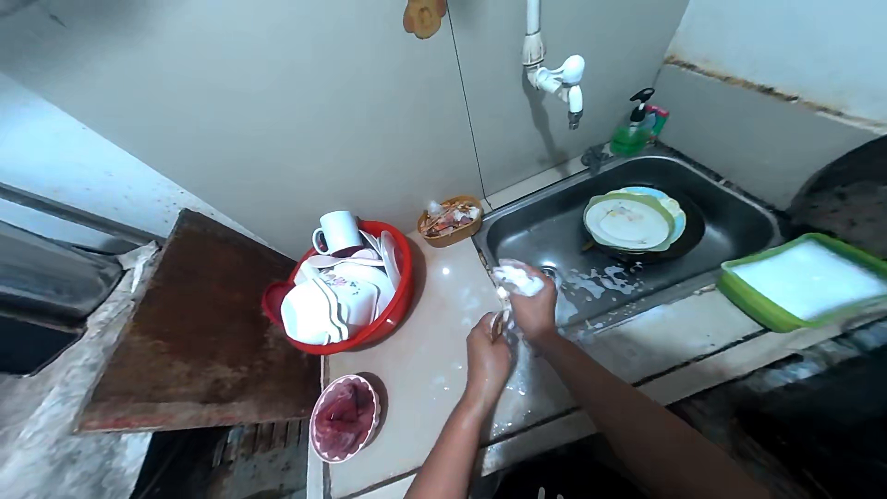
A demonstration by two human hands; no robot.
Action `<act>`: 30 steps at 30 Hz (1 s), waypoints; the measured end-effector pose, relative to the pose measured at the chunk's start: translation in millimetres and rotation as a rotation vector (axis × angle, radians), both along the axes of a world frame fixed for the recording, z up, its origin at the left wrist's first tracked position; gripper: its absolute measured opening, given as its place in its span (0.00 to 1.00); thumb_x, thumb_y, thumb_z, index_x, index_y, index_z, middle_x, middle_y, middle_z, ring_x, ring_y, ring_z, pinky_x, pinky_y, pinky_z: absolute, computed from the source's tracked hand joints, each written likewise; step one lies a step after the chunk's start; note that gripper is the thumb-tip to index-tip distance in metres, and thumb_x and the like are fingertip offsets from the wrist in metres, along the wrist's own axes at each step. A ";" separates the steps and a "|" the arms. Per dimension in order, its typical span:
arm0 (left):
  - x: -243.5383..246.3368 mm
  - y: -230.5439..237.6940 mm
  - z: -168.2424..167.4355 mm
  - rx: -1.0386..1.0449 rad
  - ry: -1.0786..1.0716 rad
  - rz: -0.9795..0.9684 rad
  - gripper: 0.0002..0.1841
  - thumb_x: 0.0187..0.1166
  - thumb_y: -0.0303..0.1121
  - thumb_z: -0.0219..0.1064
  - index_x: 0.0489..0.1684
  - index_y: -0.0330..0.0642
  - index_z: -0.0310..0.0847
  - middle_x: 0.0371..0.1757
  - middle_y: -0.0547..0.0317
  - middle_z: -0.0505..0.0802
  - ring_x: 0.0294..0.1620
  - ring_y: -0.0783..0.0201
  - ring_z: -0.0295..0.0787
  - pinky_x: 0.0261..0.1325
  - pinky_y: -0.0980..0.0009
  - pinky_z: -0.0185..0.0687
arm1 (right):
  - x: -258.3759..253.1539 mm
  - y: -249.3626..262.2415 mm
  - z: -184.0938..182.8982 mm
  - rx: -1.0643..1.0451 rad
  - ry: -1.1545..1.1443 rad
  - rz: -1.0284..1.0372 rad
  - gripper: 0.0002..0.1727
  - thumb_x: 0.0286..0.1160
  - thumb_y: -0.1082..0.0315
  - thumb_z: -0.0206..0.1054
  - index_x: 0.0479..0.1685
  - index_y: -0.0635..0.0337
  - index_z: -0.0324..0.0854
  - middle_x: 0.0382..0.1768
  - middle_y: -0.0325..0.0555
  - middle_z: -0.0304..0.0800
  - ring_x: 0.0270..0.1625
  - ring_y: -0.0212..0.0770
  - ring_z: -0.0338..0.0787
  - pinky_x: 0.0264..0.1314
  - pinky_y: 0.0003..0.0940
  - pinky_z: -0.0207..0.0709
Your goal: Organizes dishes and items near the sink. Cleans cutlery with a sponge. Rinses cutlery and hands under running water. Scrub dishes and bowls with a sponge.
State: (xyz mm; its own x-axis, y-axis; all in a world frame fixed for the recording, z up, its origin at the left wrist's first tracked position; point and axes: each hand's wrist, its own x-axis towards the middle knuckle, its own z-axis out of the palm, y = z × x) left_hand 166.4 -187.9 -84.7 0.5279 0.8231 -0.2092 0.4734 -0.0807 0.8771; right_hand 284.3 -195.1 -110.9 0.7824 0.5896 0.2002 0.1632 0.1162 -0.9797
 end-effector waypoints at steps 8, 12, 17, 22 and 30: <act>-2.0 20.0 3.6 0.176 0.406 -0.098 0.13 0.84 0.38 0.64 0.36 0.38 0.88 0.33 0.44 0.91 0.39 0.44 0.90 0.45 0.39 0.83 | -0.2 -15.9 15.9 -0.654 0.193 0.491 0.14 0.86 0.72 0.59 0.62 0.70 0.80 0.54 0.62 0.88 0.59 0.53 0.87 0.65 0.54 0.78; -2.7 26.7 -0.9 0.220 0.238 0.039 0.14 0.84 0.39 0.66 0.43 0.34 0.86 0.33 0.43 0.90 0.35 0.45 0.89 0.43 0.41 0.84 | 16.5 -10.0 26.2 -0.708 -0.001 0.579 0.14 0.89 0.67 0.58 0.56 0.71 0.82 0.50 0.64 0.88 0.56 0.57 0.87 0.63 0.59 0.77; -1.4 63.9 -31.2 -0.047 -0.022 0.066 0.20 0.90 0.42 0.60 0.54 0.28 0.85 0.43 0.41 0.91 0.45 0.53 0.89 0.56 0.50 0.83 | 24.4 -20.6 39.2 -0.803 -0.044 0.908 0.16 0.92 0.66 0.54 0.64 0.69 0.79 0.52 0.61 0.85 0.54 0.51 0.85 0.62 0.52 0.77; 3.4 84.2 -40.3 -0.001 -0.092 0.286 0.20 0.90 0.41 0.61 0.43 0.25 0.83 0.33 0.44 0.86 0.35 0.55 0.82 0.45 0.52 0.81 | 18.7 -29.6 32.0 -0.805 -0.095 0.993 0.13 0.89 0.67 0.58 0.58 0.67 0.82 0.46 0.59 0.86 0.47 0.49 0.87 0.55 0.51 0.79; -12.1 98.4 -3.4 0.306 0.164 0.276 0.14 0.88 0.32 0.61 0.52 0.28 0.88 0.44 0.35 0.93 0.48 0.41 0.91 0.59 0.40 0.82 | 34.1 -56.4 50.5 -0.891 -0.439 0.564 0.26 0.81 0.66 0.67 0.76 0.65 0.73 0.61 0.68 0.85 0.65 0.68 0.86 0.66 0.66 0.78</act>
